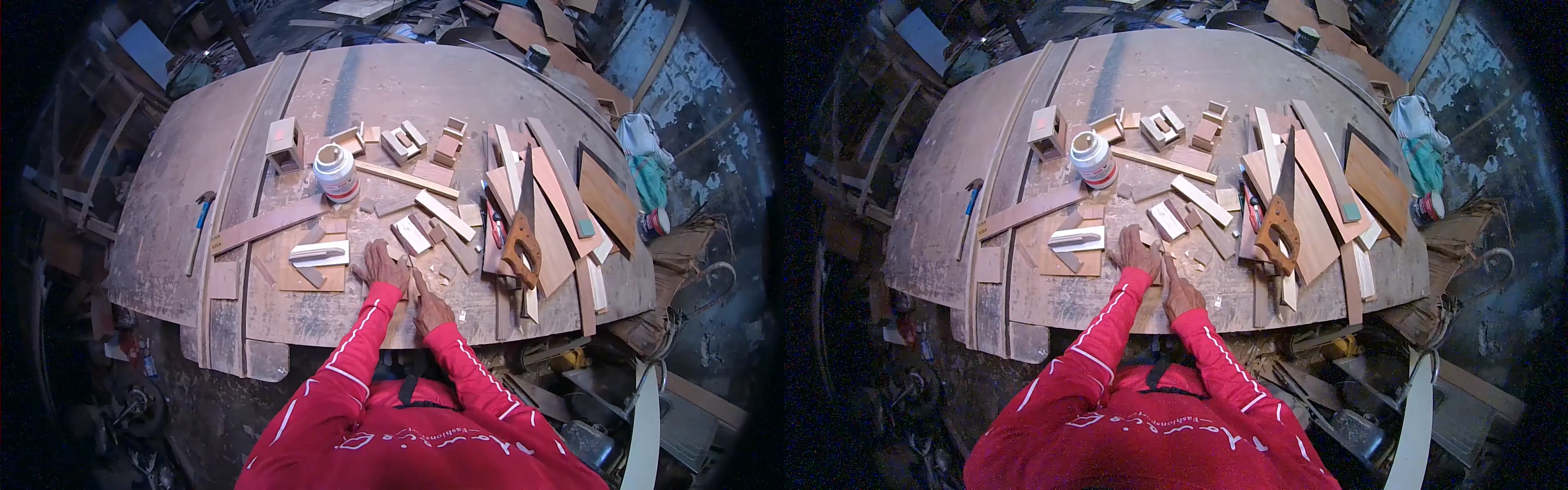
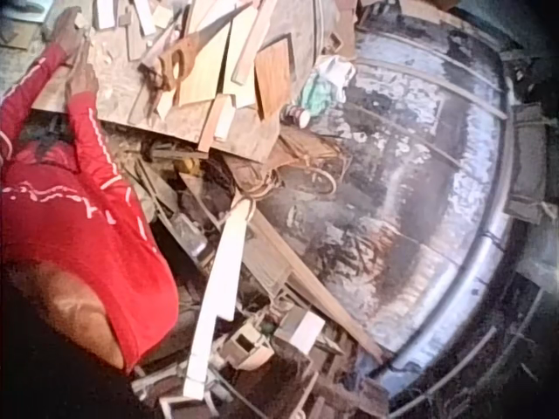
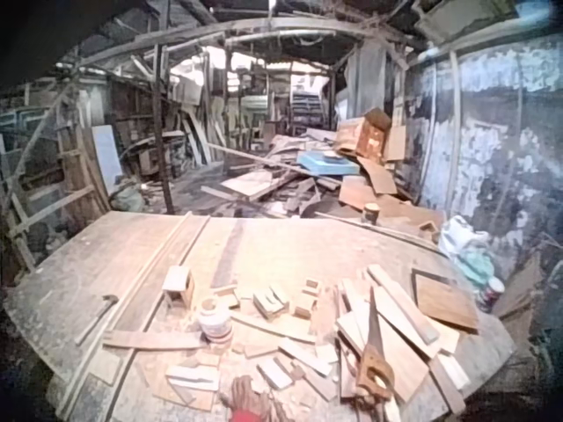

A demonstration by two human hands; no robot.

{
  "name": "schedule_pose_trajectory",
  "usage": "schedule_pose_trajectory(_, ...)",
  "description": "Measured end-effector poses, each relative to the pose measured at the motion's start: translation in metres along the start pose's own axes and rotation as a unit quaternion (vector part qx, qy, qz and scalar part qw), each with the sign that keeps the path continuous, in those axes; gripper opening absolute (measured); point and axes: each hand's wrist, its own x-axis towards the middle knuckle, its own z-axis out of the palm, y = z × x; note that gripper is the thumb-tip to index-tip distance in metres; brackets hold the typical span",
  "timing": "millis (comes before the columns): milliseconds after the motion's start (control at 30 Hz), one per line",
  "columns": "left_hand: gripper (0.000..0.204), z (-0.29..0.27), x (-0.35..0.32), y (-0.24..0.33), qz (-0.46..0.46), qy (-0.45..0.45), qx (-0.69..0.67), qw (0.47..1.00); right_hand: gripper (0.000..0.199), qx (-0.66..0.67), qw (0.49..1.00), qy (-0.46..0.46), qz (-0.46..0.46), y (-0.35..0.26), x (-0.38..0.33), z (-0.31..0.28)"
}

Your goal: The person assembles small wooden components on a workbench. They pick up pieces, apply glue from a white container, and fit them together to form a small box-like structure. The person uses a utility knife to trim or adjust the wood pieces during the process.

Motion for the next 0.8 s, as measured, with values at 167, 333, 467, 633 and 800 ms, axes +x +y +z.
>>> schedule_pose_trajectory(167,0.052,-0.006,-0.001,0.007,-0.001,-0.029,0.048,0.998,0.078,-0.006,1.000,-0.008,0.027,0.006,0.003,0.000)
schedule_pose_trajectory(333,0.057,-0.020,-0.002,0.016,-0.018,-0.054,0.076,0.995,0.077,0.000,0.999,-0.017,0.042,0.009,-0.003,-0.007)
schedule_pose_trajectory(467,0.062,-0.018,-0.002,0.013,-0.012,-0.048,0.080,0.996,0.077,-0.004,0.999,-0.035,0.029,0.005,-0.008,-0.015)
schedule_pose_trajectory(633,0.064,-0.017,-0.003,0.015,-0.017,-0.066,0.088,0.994,0.085,0.000,0.999,-0.029,0.020,0.006,-0.011,-0.014)
schedule_pose_trajectory(800,0.063,-0.017,-0.003,0.015,-0.017,-0.068,0.076,0.995,0.089,-0.006,0.999,-0.031,0.028,0.006,-0.013,-0.012)
